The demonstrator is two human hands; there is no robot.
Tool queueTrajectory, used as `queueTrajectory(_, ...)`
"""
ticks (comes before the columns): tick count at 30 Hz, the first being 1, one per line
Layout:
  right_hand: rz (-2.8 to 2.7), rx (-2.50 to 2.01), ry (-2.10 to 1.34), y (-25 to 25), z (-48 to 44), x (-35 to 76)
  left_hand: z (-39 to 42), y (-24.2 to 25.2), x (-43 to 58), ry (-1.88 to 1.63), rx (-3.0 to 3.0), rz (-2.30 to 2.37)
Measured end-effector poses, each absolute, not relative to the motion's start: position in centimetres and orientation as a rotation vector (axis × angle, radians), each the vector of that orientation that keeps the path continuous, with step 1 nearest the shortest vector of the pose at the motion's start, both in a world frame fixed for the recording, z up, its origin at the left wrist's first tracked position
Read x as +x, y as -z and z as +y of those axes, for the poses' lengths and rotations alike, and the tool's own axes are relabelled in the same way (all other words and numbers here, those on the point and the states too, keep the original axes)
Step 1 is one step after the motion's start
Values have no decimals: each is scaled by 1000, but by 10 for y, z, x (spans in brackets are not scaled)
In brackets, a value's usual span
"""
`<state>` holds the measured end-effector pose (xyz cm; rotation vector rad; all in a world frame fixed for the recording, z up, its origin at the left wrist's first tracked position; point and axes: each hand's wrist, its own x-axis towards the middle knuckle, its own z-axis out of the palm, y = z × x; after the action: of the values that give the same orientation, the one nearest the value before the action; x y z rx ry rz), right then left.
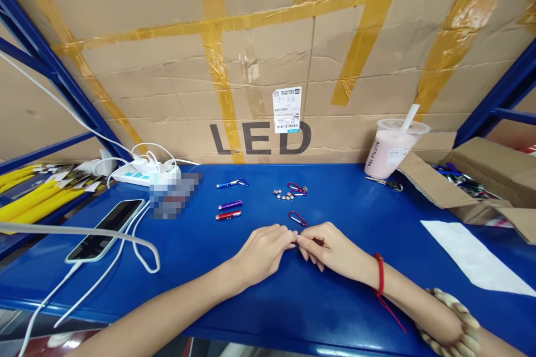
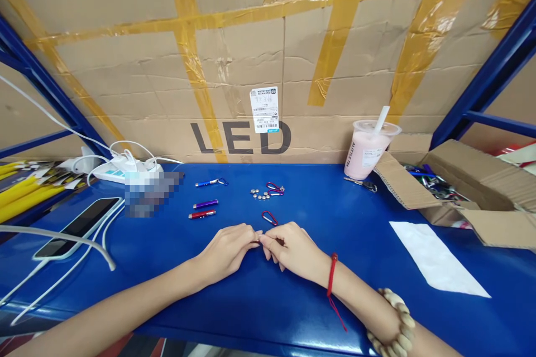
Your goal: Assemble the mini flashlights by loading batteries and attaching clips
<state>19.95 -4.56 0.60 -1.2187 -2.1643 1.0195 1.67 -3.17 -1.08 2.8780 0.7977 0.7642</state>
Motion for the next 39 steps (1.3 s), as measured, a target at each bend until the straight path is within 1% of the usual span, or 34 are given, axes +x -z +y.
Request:
queueTrajectory(13,-1971,-1166,-1255,-8,-43,200,-28,6,18,-786,2814,889)
queueTrajectory(29,-2023,-1245,-1175,-8,-38,202,-24,0,18,-787,2762,870)
queueTrajectory(32,-2079,-1274,-1008,-8,-38,202,-24,1,19,-782,2701,905)
queueTrajectory(36,-2103,-1281,-532,-9,-39,201,-25,1,18,-812,2592,935)
queueTrajectory(39,-2003,-1266,-432,-8,-40,200,-26,-1,17,-812,2510,994)
